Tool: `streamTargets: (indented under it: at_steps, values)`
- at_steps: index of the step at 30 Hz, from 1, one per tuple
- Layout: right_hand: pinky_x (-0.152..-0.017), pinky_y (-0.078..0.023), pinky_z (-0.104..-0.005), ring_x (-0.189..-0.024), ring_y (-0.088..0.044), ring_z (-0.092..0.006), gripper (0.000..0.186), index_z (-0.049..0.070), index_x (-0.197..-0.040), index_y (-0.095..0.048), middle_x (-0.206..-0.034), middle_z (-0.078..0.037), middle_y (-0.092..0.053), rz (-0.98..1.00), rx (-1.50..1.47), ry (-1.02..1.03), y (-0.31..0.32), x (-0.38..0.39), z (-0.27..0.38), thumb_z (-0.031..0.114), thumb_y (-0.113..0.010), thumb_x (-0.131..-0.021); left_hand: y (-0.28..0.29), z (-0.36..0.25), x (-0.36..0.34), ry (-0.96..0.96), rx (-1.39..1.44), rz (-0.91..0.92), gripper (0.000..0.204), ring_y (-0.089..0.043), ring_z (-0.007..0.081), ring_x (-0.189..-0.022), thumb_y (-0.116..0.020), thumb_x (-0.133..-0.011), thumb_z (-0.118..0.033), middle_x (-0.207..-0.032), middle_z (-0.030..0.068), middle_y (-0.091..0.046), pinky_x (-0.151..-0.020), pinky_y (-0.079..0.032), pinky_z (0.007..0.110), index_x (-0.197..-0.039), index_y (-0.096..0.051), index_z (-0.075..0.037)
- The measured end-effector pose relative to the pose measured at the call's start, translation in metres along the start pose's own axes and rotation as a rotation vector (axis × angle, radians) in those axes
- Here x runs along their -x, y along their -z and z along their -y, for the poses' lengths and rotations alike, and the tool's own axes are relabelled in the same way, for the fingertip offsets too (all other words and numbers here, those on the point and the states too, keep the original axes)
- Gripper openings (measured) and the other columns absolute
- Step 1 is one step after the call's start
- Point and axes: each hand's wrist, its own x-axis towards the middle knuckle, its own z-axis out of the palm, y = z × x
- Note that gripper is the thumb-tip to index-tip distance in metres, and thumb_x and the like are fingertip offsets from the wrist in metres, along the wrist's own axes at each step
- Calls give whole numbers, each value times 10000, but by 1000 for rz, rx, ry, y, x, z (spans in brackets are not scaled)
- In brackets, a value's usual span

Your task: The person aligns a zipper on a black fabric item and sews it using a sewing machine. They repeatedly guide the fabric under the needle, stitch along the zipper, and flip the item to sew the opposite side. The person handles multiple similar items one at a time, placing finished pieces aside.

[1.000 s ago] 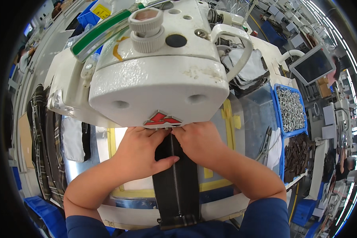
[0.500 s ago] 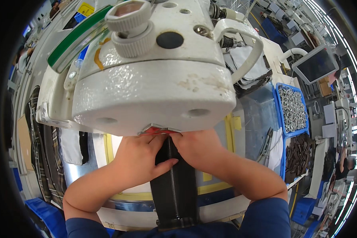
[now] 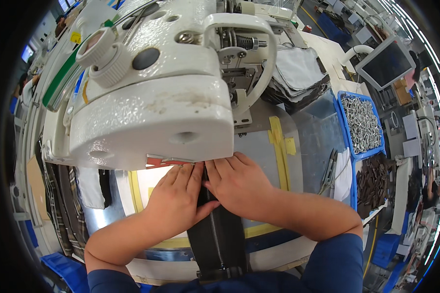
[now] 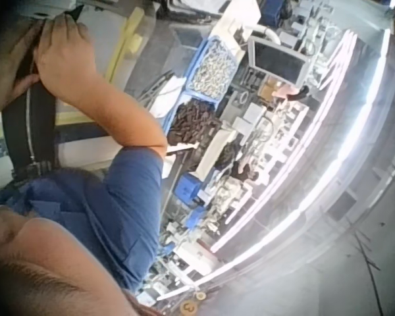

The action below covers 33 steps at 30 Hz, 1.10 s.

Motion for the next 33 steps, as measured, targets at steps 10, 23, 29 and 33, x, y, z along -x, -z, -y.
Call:
streamTargets:
  at_steps: [10,23,29,33]
  values:
    - [-1205,-437,-536,-1404,-552,-491,849,-168,-1466,-509,-1478,-384,-540,249,-60,-92,3,7,17,470,-725,-949,-1,-8,8,-5,-56,97,1261,-544,541,-1383,-751,-792,-762,-1457,418,-536,-1218,-407,573,-1469,-425,251]
    - [-1170,-443,-535,-1380,-549,-447,905,-154,-1423,-548,-1477,-344,-543,148,-77,-106,0,4,11,530,-767,-873,-1,-5,2,-27,-101,-30,1152,-592,462,-1307,-811,-740,-711,-1370,320,-626,-1190,-438,518,-1392,-542,200]
    - [-1124,-439,-503,-1331,-566,-387,904,-132,-1382,-584,-1426,-290,-583,144,-74,-121,5,3,9,585,-755,-858,5,0,-6,-38,-57,-50,1063,-646,385,-1167,-840,-723,-684,-1252,250,-663,-1027,-514,471,-1336,-591,148]
    - [-1115,-440,-498,-1325,-564,-378,892,-122,-1366,-596,-1408,-271,-594,133,-65,-115,4,3,9,595,-751,-859,4,1,-6,2,20,38,1215,-614,430,-1238,-885,-645,-704,-1336,317,-637,-1108,-477,473,-1357,-555,224]
